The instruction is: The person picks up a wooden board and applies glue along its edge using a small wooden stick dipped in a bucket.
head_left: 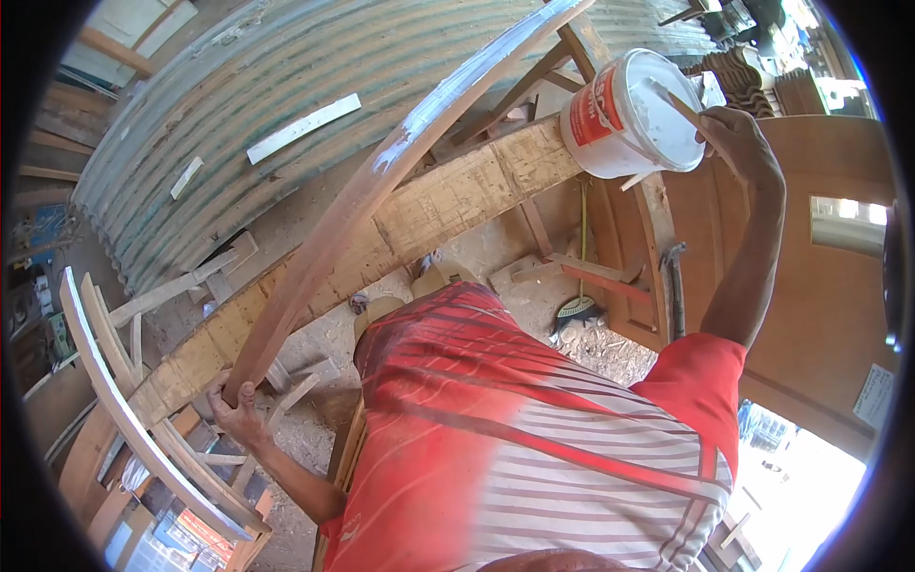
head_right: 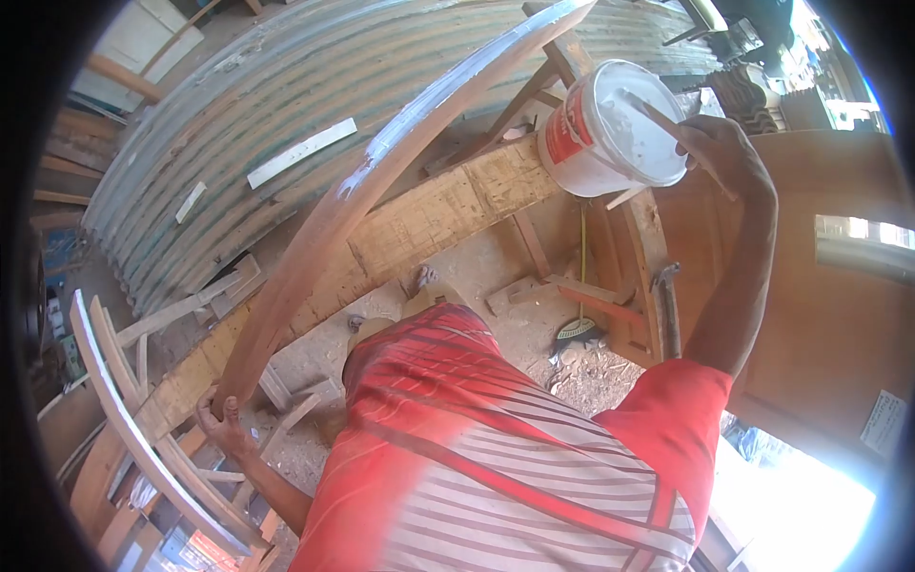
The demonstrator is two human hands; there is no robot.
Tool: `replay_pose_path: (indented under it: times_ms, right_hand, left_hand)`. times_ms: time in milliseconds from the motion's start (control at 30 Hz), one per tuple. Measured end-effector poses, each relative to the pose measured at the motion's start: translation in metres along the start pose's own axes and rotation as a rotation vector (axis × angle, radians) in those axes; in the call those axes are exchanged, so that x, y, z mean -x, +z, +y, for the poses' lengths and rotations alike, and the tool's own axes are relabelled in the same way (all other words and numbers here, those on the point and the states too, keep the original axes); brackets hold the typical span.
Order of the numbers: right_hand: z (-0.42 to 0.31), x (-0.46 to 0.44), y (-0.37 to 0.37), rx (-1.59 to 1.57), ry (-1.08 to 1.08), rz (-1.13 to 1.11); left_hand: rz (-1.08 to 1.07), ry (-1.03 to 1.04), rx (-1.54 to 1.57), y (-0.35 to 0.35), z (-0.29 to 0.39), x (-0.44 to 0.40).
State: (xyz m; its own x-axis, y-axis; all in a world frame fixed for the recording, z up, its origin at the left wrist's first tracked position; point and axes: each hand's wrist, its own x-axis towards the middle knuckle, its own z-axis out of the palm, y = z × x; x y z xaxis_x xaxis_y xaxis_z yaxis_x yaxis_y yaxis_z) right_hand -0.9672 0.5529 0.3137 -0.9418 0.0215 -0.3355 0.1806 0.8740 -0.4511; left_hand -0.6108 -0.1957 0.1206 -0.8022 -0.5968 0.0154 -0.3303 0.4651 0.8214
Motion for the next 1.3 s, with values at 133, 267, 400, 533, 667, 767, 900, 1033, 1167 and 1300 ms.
replay_pose_path:
  times_ms: [133, 267, 400, 533, 667, 767, 900, 1033, 1167, 1300]
  right_hand:
    - [0.034, 0.024, 0.025, -0.206, -0.017, 0.179]
    - [0.019, 0.045, 0.051, -0.394, 0.023, 0.306]
    - [-0.037, 0.081, 0.076, -0.345, -0.035, 0.316]
    - [-0.139, 0.113, 0.151, -0.312, -0.104, 0.241]
    - [-0.19, 0.114, 0.247, -0.558, -0.327, -0.102]
    - [-0.23, 0.118, 0.306, -0.467, -0.343, -0.217]
    - [-0.263, 0.135, 0.337, -0.176, -0.441, -0.073]
    - [-0.278, 0.147, 0.339, 0.121, -0.439, 0.241]
    - [-0.287, 0.165, 0.351, 0.181, -0.45, 0.273]
    - [-0.293, 0.179, 0.373, 0.22, -0.66, 0.32]
  left_hand:
    - [-0.002, 0.101, 0.035, 0.003, -0.011, -0.002]
    - [-0.037, 0.084, 0.134, 0.006, 0.0, -0.007]
    - [-0.142, 0.028, 0.111, -0.005, -0.004, -0.011]
    - [-0.221, -0.004, 0.216, 0.0, -0.017, -0.011]
    - [-0.258, -0.025, 0.324, 0.003, -0.01, -0.011]
    - [-0.267, -0.002, 0.306, 0.002, -0.005, -0.011]
    - [-0.338, -0.082, 0.355, -0.001, 0.0, -0.014]
    - [-0.325, 0.027, 0.386, 0.003, -0.007, -0.015]
    - [-0.346, 0.012, 0.398, 0.001, -0.007, -0.017]
    - [-0.4, 0.036, 0.344, -0.002, -0.009, -0.021]
